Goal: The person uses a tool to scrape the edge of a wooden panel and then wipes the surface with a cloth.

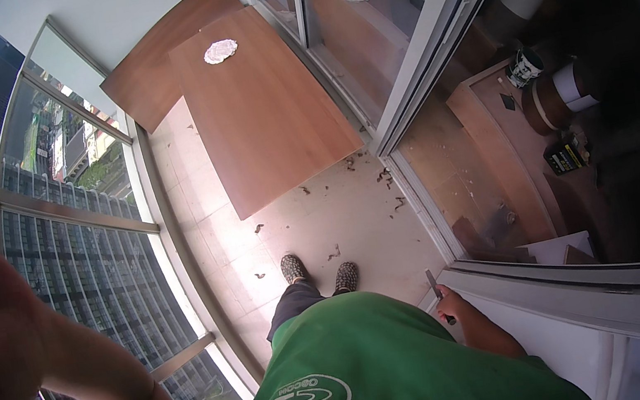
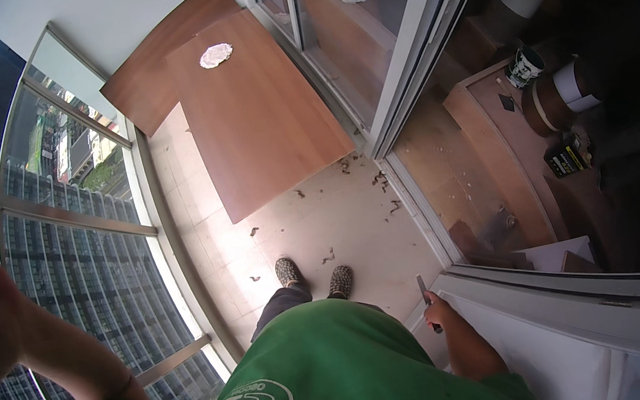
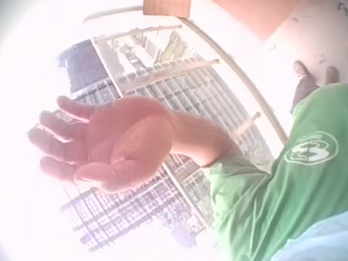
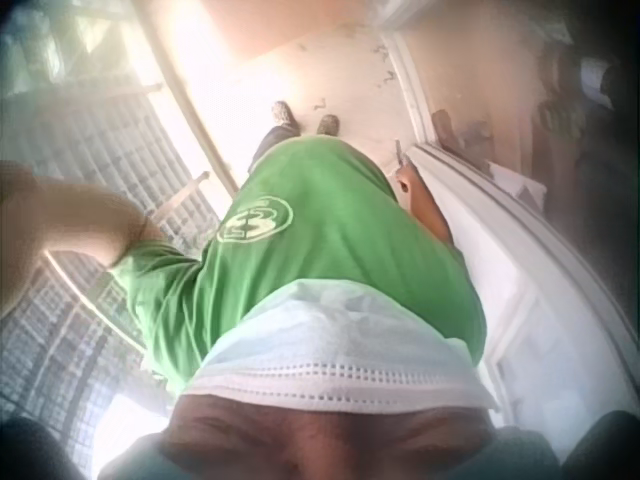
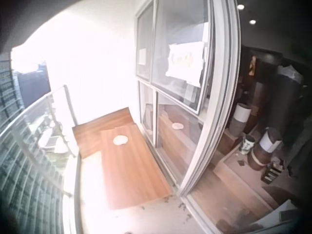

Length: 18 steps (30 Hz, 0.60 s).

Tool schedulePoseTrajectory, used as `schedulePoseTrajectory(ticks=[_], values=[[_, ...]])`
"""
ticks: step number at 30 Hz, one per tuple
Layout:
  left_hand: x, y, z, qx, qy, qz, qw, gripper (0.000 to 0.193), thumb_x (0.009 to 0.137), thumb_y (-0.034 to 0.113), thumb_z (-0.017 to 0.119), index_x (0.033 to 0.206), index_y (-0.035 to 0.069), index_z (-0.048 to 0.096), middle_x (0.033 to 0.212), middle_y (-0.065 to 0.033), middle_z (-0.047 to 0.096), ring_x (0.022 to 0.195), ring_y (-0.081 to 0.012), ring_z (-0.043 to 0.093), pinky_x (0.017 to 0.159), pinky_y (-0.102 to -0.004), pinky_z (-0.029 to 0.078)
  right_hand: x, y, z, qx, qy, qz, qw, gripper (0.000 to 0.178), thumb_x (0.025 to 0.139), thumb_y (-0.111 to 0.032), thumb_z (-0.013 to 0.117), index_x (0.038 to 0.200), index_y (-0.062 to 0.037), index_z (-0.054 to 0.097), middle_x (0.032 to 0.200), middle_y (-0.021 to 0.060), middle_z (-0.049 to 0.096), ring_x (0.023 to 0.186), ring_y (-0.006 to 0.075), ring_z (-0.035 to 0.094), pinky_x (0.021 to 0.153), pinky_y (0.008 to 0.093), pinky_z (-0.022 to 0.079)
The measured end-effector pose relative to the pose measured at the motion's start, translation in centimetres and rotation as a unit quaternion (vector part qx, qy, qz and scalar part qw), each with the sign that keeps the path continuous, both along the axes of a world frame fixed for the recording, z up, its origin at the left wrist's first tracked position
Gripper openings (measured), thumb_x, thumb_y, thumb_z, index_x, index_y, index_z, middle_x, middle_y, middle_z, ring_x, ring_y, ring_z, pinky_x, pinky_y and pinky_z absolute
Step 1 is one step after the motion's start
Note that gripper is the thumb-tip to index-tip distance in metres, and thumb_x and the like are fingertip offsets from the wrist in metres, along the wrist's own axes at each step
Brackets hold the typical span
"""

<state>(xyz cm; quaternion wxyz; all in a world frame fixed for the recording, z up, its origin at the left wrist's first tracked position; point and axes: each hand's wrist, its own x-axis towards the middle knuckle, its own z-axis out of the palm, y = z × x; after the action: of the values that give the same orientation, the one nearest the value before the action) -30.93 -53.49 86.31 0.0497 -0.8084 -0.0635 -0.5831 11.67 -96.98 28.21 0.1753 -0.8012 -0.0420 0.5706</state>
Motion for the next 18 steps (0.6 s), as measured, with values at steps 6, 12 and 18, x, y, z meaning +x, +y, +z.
schedulePoseTrajectory(ticks=[6,12,18], values=[[-11.5,4.1,-29.2,-0.666,-0.080,0.178,0.720,0.035,0.100,0.017,0.061,0.127,-0.005,0.058,0.119,-0.0102,0.066,0.105,-0.0153,0.062,0.093,-0.0281,0.049,-0.7,7.0,3.3,0.007,0.159,-0.106,0.981,0.028,0.091,-0.028,0.063,0.106,-0.0053,0.063,0.081,0.0163,0.068,0.069,0.0298,0.070,0.058,0.0394,0.058],[-27.7,-8.3,-52.2,-0.782,0.039,0.375,0.496,0.029,0.091,0.018,0.065,0.110,-0.003,0.068,0.087,-0.0095,0.072,0.076,-0.0160,0.067,0.072,-0.0306,0.053,-3.2,15.6,6.8,0.038,0.207,-0.006,0.978,0.024,0.094,-0.017,0.057,0.115,-0.0042,0.059,0.085,0.0155,0.069,0.073,0.0296,0.071,0.062,0.0397,0.059],[-36.6,-15.1,-58.3,-0.899,0.095,0.379,0.196,0.026,0.090,0.025,0.064,0.105,0.005,0.069,0.091,-0.0069,0.070,0.074,-0.0186,0.068,0.055,-0.0334,0.048,-9.8,23.6,8.1,-0.005,0.030,0.067,0.997,0.035,0.090,-0.003,0.059,0.124,-0.0035,0.053,0.083,0.0171,0.067,0.067,0.0284,0.069,0.058,0.0408,0.058]])
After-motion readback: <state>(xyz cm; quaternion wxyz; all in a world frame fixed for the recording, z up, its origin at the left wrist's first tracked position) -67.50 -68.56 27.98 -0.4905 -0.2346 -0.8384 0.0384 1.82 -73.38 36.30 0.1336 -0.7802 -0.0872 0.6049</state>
